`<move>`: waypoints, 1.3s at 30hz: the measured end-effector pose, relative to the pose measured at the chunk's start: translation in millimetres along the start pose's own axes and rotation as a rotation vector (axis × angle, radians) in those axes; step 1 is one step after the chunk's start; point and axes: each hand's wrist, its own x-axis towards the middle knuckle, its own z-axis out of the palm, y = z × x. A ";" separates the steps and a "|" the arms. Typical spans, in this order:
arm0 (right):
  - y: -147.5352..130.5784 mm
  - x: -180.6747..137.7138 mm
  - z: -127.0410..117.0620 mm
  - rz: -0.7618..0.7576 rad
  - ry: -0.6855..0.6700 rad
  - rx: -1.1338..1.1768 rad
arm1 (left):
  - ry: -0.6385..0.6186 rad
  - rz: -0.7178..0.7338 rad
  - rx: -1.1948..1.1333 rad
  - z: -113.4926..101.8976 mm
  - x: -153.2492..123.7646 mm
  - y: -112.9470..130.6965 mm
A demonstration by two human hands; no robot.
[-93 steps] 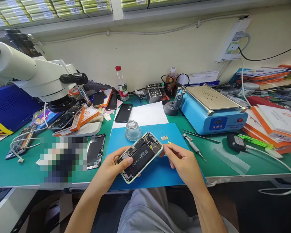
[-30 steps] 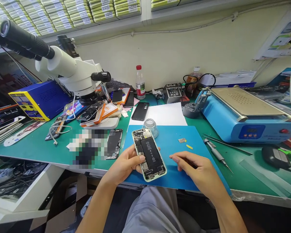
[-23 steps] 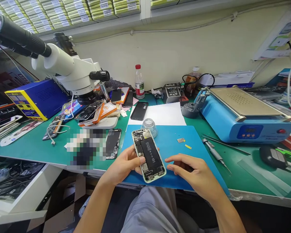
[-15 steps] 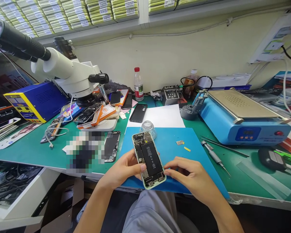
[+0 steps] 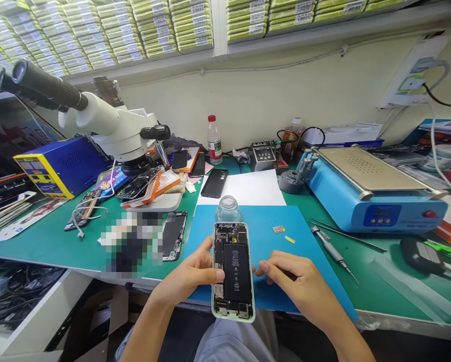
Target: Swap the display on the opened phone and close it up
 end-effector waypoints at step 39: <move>16.3 -1.9 -4.0 0.069 0.243 0.017 | 0.036 0.008 1.390 -0.3 28.3 42.6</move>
